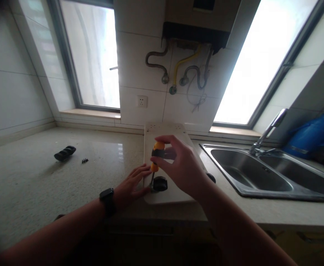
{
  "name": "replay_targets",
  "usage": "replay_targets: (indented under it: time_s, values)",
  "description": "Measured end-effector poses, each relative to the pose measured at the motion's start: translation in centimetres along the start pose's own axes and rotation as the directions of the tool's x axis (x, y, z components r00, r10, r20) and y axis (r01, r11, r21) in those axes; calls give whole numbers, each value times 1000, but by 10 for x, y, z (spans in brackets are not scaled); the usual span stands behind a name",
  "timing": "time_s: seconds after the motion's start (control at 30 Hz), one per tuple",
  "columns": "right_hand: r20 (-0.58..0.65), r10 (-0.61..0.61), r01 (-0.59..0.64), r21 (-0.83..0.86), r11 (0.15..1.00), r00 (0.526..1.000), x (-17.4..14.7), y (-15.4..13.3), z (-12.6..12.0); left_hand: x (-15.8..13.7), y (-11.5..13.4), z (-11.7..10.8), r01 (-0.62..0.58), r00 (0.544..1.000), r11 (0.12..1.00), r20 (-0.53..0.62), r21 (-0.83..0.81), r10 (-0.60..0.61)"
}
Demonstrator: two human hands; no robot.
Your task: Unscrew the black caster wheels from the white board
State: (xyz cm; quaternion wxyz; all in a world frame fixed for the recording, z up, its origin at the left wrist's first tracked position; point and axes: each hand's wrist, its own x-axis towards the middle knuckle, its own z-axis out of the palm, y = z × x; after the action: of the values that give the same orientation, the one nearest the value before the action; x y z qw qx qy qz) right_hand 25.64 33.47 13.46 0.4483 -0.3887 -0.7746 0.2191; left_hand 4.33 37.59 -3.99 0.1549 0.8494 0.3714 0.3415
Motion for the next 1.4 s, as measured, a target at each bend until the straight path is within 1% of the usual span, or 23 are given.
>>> replay_targets:
  time_s: [0.07, 0.1, 0.17, 0.27, 0.3, 0.4, 0.47, 0.57, 0.7, 0.77, 0.83, 0.9, 0.93, 0.97, 1.03, 1.1, 1.17, 1.2, 1.27, 1.4]
  values:
    - [106, -51, 46, 46, 998, 993, -1, -1, -2, 0, -1, 0, -9, 1000, 1000, 4, 9, 9]
    - [138, -80, 75, 40, 996, 987, -2, -1, -3, 0, -2, 1, -15, 1000, 1000, 5, 14, 15]
    - [157, -110, 109, 10, 994, 981, -2, 0, -1, 0, -2, 1, -32, 999, 999, -1, 21, 32]
    - [115, -74, 77, -19, 997, 991, -2, 1, 4, 0, -2, 3, -50, 999, 998, -12, 33, 51]
    - [86, -55, 60, -60, 996, 995, -1, 1, 5, 1, -2, 3, -56, 998, 998, -18, 36, 57]
    - [-26, -52, 43, -283, 958, 998, 3, 0, 7, 1, -3, 3, -70, 997, 997, -30, 34, 71]
    - [-56, -77, 51, -370, 928, 995, 5, 1, 6, 1, -3, 3, -70, 997, 997, -26, 26, 71]
    - [-56, -68, 43, -372, 927, 996, 6, 4, 3, 1, -3, 2, -62, 998, 998, -14, 19, 62]
    - [-90, -33, 11, -233, 972, 995, 3, 7, -2, 1, -3, 2, -65, 998, 998, -15, 27, 65]
    - [-47, -13, 5, -169, 986, 999, 0, 5, -4, 2, -2, 2, -71, 997, 997, -16, 29, 72]
    - [77, -18, 28, -130, 991, 997, -1, 1, -6, 2, -2, 2, -77, 997, 997, -21, 31, 77]
    - [199, -63, 81, -88, 993, 978, -2, -4, -6, 2, -2, 2, -75, 997, 997, -22, 32, 76]
    - [227, -90, 111, -84, 990, 970, -2, -6, -6, 2, -2, 2, -75, 997, 997, -18, 34, 76]
    - [225, -107, 135, -110, 985, 968, -2, -8, -5, 2, -2, 2, -75, 997, 996, -13, 37, 76]
    - [143, -115, 148, -253, 956, 983, 0, -10, -3, 2, -2, 2, -77, 997, 996, -9, 46, 78]
    - [34, -132, 134, -438, 889, 991, 1, -11, -1, 2, -1, 2, -75, 997, 996, -8, 55, 76]
    - [-17, -182, 143, -547, 825, 983, 4, -11, 0, 2, -1, 1, -69, 998, 996, -4, 58, 70]
    - [-25, -204, 154, -567, 809, 979, 4, -11, 0, 2, 0, 1, -68, 998, 996, -2, 57, 68]
    - [-29, -215, 163, -559, 813, 976, 6, -13, -1, 2, 0, 1, -70, 998, 996, -5, 54, 70]
    - [-37, -125, 93, -472, 877, 991, 4, -18, -5, 2, -2, 2, -78, 997, 996, -13, 39, 79]
